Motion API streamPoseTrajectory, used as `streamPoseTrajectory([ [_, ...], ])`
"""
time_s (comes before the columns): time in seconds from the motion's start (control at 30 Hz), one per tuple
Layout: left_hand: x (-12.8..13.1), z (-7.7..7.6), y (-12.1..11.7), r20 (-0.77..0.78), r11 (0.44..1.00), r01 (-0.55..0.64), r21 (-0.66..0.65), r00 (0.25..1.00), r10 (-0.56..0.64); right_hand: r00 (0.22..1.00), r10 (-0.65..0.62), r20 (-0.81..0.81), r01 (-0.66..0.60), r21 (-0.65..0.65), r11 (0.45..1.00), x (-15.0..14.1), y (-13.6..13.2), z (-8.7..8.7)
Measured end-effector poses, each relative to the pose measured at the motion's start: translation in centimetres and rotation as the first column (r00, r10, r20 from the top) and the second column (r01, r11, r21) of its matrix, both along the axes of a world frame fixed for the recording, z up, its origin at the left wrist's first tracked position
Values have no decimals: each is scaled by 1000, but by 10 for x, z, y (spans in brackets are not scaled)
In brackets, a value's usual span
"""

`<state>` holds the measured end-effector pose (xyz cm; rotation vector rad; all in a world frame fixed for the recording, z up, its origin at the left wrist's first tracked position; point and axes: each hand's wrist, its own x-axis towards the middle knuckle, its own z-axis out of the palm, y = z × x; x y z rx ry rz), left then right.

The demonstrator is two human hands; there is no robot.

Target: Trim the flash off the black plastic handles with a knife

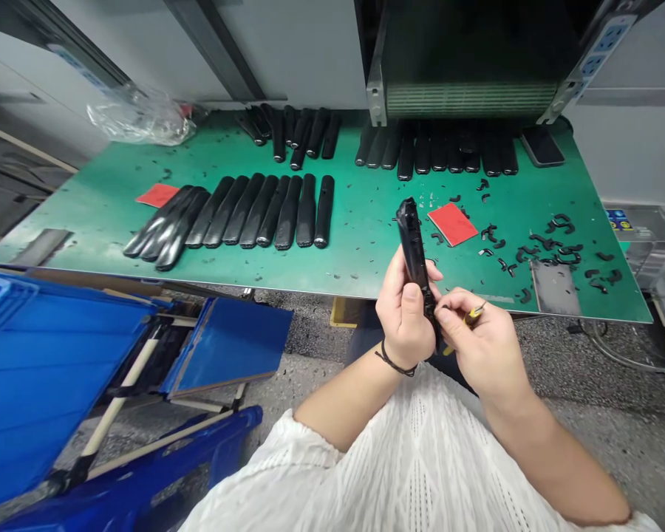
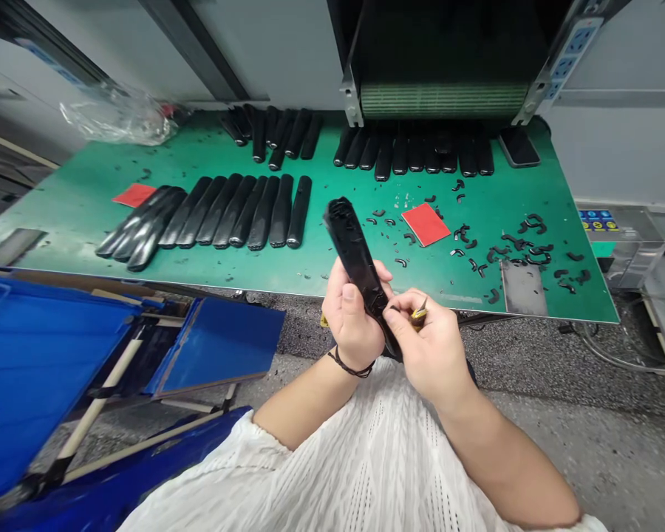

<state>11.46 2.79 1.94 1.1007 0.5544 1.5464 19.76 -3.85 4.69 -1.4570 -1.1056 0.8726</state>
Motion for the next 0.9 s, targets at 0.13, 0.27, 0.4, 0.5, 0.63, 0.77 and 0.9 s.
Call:
streamPoseTrajectory([
  [0.13, -3, 3, 5, 31, 996, -40, -76, 999, 43, 969, -176, 171, 172, 37, 984, 21, 15, -14],
  [0.27, -10, 10, 21, 148, 937, 102, -335, 987, -55, 798, -330, 504, 263, 202, 943, 54, 28, -25],
  [0.4, -14, 16, 37, 262, 832, 179, -525, 964, -43, 871, -65, 487, -145, 380, 914, 56, 12, -23],
  [0.5, -13, 18, 42, 338, 754, 240, -612, 941, -25, 758, 120, 641, -477, 420, 772, 42, -6, -19],
  [0.63, -9, 20, 42, 429, 698, 342, -629, 902, -55, 741, 129, 659, -510, 428, 746, 26, -13, -17],
  [0.77, -11, 20, 39, 443, 771, 417, -482, 875, -197, 838, 201, 507, -429, 385, 817, 27, -10, -13],
  [0.9, -20, 16, 35, 328, 770, 517, -374, 850, -411, 825, -38, 564, -82, 186, 979, 58, 5, -13],
])
